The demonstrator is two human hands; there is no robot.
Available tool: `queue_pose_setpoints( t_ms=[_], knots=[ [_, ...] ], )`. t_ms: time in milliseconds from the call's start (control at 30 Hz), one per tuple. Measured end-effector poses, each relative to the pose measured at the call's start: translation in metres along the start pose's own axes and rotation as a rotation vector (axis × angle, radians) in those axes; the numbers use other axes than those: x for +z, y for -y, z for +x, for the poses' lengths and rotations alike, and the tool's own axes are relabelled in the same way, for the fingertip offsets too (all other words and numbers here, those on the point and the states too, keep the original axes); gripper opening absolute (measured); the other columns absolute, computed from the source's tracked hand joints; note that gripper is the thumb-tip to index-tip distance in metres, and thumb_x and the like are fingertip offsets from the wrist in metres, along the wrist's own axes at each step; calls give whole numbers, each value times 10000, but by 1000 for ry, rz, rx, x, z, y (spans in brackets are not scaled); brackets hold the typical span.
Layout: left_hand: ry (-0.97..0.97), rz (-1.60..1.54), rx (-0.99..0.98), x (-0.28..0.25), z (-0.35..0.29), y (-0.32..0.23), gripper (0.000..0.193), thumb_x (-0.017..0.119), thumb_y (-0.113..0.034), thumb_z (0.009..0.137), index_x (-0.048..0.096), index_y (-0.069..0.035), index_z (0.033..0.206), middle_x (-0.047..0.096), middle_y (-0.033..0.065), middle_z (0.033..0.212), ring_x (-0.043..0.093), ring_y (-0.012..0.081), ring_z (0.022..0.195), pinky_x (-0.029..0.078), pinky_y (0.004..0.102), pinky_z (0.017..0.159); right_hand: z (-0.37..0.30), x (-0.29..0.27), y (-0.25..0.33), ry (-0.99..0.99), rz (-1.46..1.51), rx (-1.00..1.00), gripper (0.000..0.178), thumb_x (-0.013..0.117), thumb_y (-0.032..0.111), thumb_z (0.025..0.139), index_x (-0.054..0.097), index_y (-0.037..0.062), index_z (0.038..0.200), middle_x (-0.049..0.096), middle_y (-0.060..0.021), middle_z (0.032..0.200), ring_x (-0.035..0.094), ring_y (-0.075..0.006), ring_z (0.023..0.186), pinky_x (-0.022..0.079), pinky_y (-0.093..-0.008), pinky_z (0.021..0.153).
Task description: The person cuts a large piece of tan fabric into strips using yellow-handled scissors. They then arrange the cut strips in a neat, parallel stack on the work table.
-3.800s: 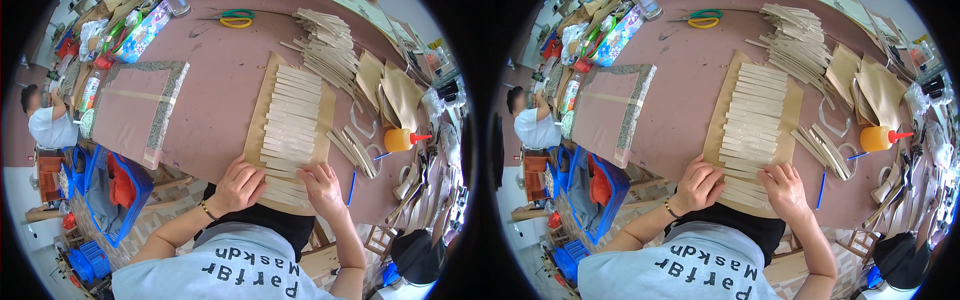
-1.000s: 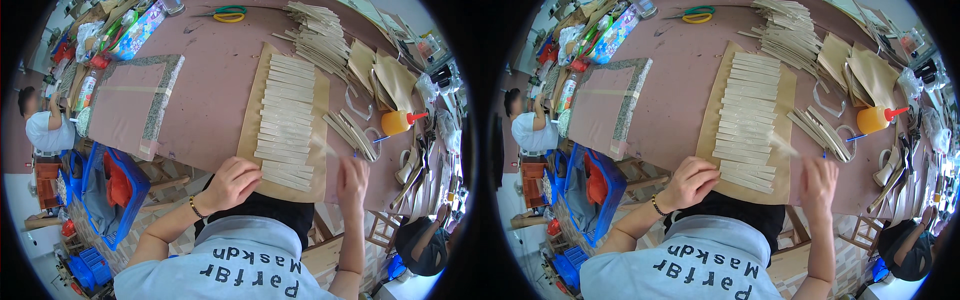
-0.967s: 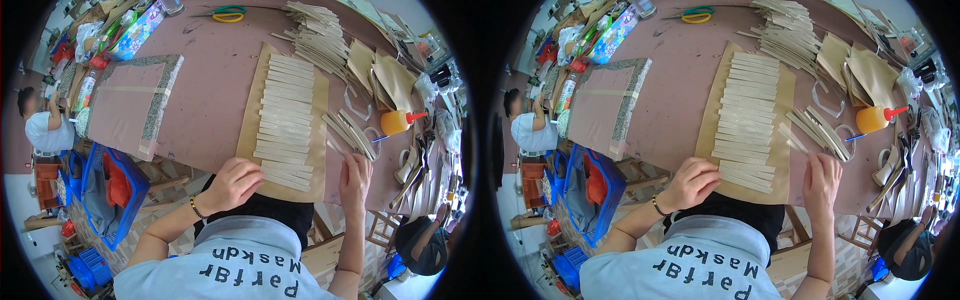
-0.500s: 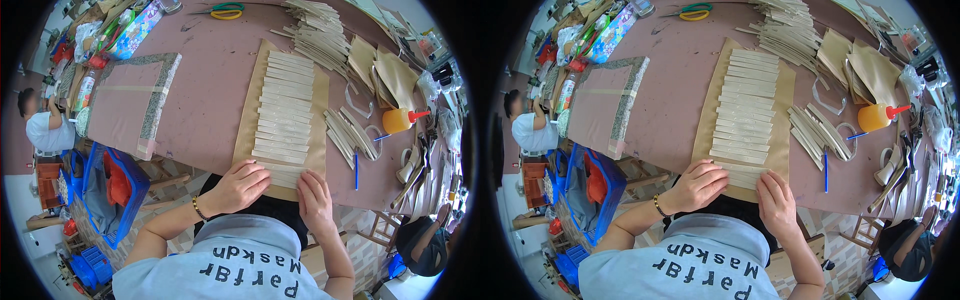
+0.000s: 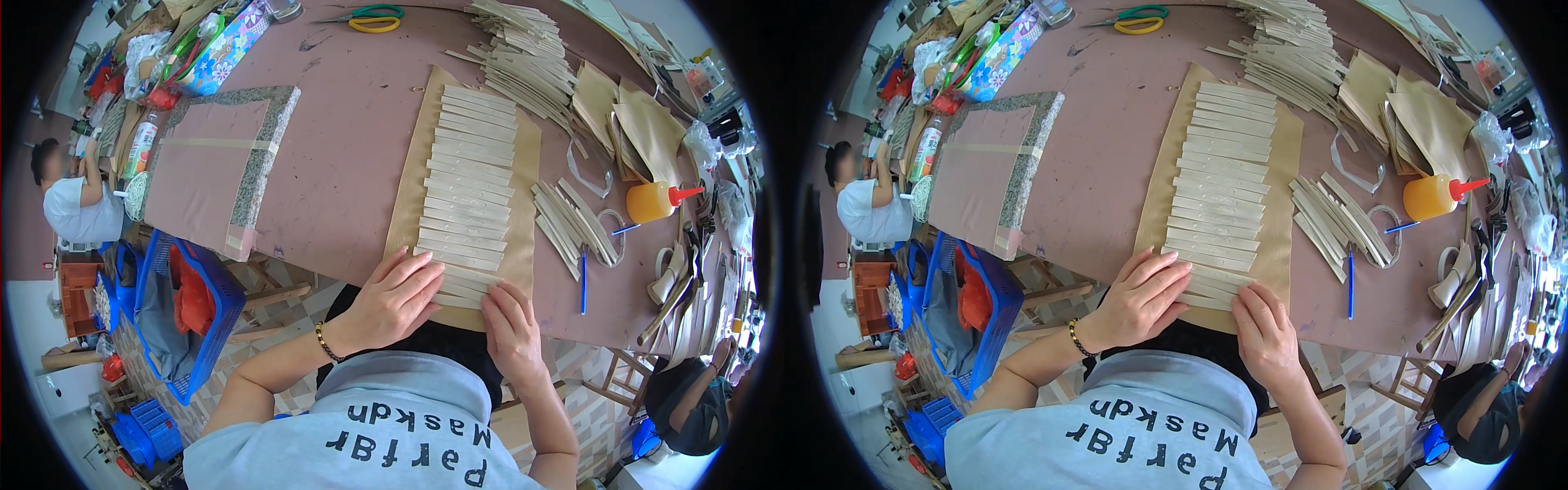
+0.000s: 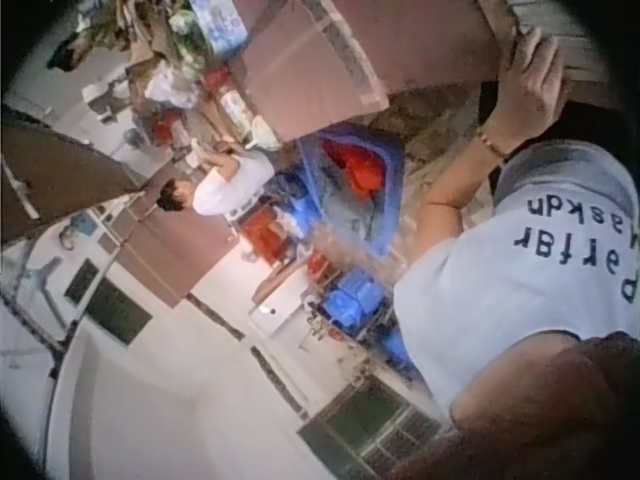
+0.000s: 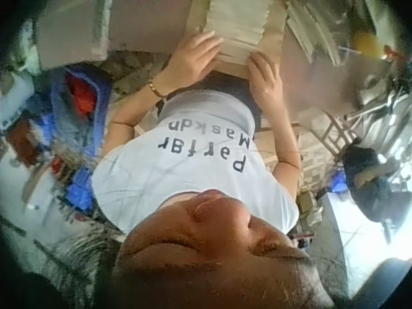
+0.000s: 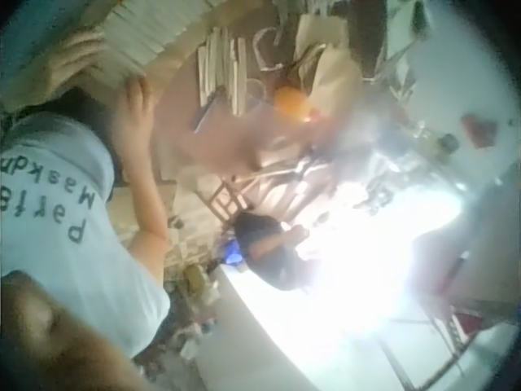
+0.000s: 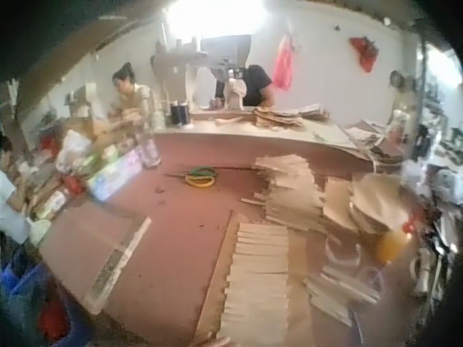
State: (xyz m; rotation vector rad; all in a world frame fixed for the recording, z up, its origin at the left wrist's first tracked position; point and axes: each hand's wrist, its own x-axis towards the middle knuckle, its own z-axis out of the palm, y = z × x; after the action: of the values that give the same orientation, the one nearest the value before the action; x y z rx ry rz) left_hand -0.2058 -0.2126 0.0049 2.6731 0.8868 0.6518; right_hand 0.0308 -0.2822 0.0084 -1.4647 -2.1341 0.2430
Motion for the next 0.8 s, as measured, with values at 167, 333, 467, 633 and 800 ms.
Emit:
queue_pose_setpoints(
  t_ms=[167, 333, 467, 633, 800],
  knots=[
    [27, 14, -1, 0, 1, 0, 455, 724, -222, 832, 641, 40, 1195, 576, 129, 1330, 466, 300, 1315, 370, 491, 1110, 2, 1, -1, 4, -35, -29, 374, 675, -34, 691, 686, -28, 1065, 636, -116, 1154, 591, -298, 1121, 532, -396, 885],
    [40, 43, -27, 1, 1, -2, 511, 730, -250, 825, 613, 30, 1236, 522, 144, 1392, 399, 315, 1364, 354, 504, 1122, 2, -1, -4, 18, -42, -58, 393, 670, -21, 678, 688, -25, 1070, 638, -106, 1167, 596, -287, 1100, 532, -395, 878],
    [26, 36, -32, 3, -1, -1, 487, 732, -254, 825, 621, 19, 1213, 505, 150, 1404, 392, 320, 1366, 354, 511, 1121, 4, -2, -4, 25, -41, -57, 395, 670, -21, 672, 689, -21, 1067, 640, -105, 1155, 598, -283, 1078, 529, -398, 870],
    [9, 23, -28, 3, -2, 0, 459, 732, -256, 828, 629, 15, 1183, 506, 153, 1397, 399, 322, 1358, 358, 514, 1119, 6, -2, -2, 13, -53, -56, 374, 685, -19, 686, 691, -15, 1060, 642, -104, 1142, 601, -282, 1061, 524, -396, 855],
    [17, 21, -32, 2, -2, 0, 457, 729, -262, 835, 629, 17, 1183, 505, 158, 1395, 402, 324, 1356, 360, 514, 1117, 6, 1, 1, -6, -6, -41, 312, 708, -13, 742, 691, -14, 1054, 642, -106, 1141, 606, -283, 1048, 528, -386, 850]
  ],
)
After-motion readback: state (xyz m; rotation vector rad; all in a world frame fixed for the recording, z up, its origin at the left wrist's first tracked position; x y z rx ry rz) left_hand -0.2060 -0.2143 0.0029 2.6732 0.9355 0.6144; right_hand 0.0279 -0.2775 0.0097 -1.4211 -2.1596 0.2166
